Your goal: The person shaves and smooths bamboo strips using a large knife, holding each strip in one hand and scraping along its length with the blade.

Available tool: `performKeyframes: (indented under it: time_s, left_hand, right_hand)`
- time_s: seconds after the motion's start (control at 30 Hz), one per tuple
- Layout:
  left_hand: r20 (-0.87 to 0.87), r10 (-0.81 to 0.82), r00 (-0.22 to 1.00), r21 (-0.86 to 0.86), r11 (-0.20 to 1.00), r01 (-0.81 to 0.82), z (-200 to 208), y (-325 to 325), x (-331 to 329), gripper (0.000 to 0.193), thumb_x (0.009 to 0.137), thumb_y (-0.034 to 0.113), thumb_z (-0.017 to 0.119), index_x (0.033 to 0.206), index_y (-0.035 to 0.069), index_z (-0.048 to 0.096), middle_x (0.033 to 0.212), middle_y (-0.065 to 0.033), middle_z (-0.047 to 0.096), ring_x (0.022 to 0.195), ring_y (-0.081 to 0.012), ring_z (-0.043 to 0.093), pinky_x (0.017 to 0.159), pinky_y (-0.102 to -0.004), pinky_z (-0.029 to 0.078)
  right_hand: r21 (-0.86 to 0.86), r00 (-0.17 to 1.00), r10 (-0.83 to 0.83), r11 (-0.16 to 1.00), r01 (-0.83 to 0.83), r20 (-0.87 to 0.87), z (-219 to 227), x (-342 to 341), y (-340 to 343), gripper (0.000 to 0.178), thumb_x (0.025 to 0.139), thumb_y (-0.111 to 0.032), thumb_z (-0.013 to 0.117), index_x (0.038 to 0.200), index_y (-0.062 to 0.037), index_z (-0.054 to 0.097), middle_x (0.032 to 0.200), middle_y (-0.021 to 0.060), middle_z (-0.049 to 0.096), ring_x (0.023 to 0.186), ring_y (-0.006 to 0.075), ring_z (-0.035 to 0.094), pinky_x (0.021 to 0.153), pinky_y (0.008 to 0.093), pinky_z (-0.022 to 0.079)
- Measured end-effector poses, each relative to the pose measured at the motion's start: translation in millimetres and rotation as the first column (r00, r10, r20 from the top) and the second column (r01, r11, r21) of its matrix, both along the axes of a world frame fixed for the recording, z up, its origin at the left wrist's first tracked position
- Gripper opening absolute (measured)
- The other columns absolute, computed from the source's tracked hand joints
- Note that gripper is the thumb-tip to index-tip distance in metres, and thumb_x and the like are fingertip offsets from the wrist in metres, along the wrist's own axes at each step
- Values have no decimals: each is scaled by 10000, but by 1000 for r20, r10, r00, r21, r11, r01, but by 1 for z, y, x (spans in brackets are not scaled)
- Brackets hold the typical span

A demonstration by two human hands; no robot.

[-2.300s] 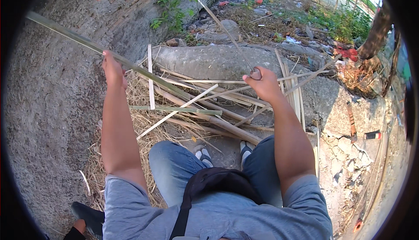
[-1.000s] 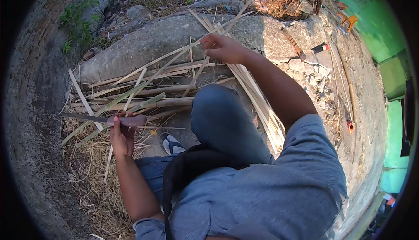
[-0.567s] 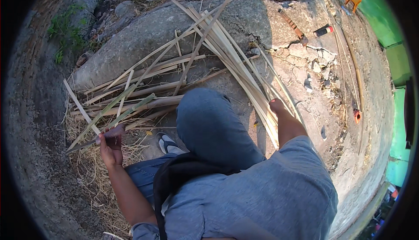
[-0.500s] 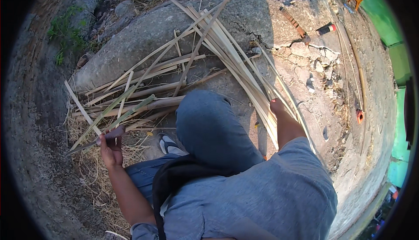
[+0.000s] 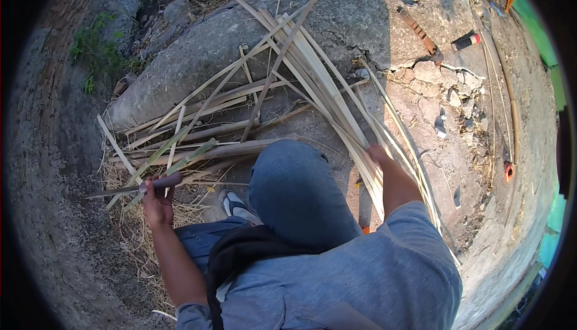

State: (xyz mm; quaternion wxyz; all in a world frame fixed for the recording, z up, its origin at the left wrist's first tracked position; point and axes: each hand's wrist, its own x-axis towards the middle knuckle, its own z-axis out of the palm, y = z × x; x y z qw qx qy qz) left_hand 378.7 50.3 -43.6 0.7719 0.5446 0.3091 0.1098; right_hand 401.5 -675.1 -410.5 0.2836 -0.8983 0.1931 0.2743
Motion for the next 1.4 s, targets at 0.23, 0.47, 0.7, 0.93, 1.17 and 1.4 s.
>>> performKeyframes:
  time_s: [0.23, 0.47, 0.7, 0.93, 1.17, 1.4]
  left_hand:
    - [13, 34, 999, 36, 999, -35, 22, 13, -22, 357, 1048, 399, 586, 1254, 108, 556, 1240, -100, 668, 1206, -259, 633, 1009, -500, 514]
    - [51, 91, 995, 31, 995, -93, 39, 4, -30, 348, 1043, 386, 601, 1252, 111, 555, 1236, -77, 650, 1205, -272, 632, 1011, -515, 521]
    - [144, 65, 987, -72, 996, -55, 42, 2, -26, 450, 1017, 381, 647, 1325, 94, 487, 1254, -76, 624, 1210, -281, 636, 958, -521, 577]
    - [135, 58, 989, -101, 994, -45, 61, 1, -42, 382, 1020, 370, 646, 1252, 91, 526, 1226, -74, 635, 1158, -264, 665, 905, -496, 605]
    - [147, 51, 988, -63, 997, -42, 52, 18, -66, 404, 1012, 389, 655, 1274, 107, 535, 1211, -72, 649, 1132, -239, 678, 851, -428, 618]
    - [226, 58, 972, -220, 976, -8, 55, 35, -70, 349, 1043, 370, 604, 1252, 95, 557, 1198, -85, 665, 1155, -249, 670, 874, -426, 621]
  right_hand:
    - [205, 984, -131, 967, 153, -117, 95, -13, 31, 678, 798, -264, 781, 1381, 13, 573, 1377, 222, 614, 1275, 316, 589, 1063, 399, 454]
    - [107, 982, -137, 987, 123, 132, 129, -37, -2, 434, 805, -299, 834, 1074, 14, 701, 953, 158, 732, 892, 255, 692, 807, 417, 530]
    - [7, 971, -135, 991, 136, 199, 180, -40, -40, 484, 831, -386, 804, 1117, -12, 690, 981, 209, 734, 900, 355, 716, 809, 445, 538]
    - [-291, 980, -49, 951, 104, 190, 278, -43, -6, 471, 842, -452, 793, 1093, -62, 710, 1003, 196, 740, 931, 368, 720, 823, 457, 547]
    - [-231, 968, -133, 956, 182, 213, 313, -74, 2, 498, 818, -486, 835, 1021, -49, 714, 821, 137, 711, 732, 274, 696, 669, 413, 532]
    - [136, 961, -268, 952, 276, -73, 264, -84, -40, 559, 852, -448, 845, 1050, 44, 668, 884, 142, 687, 732, 239, 630, 631, 394, 523]
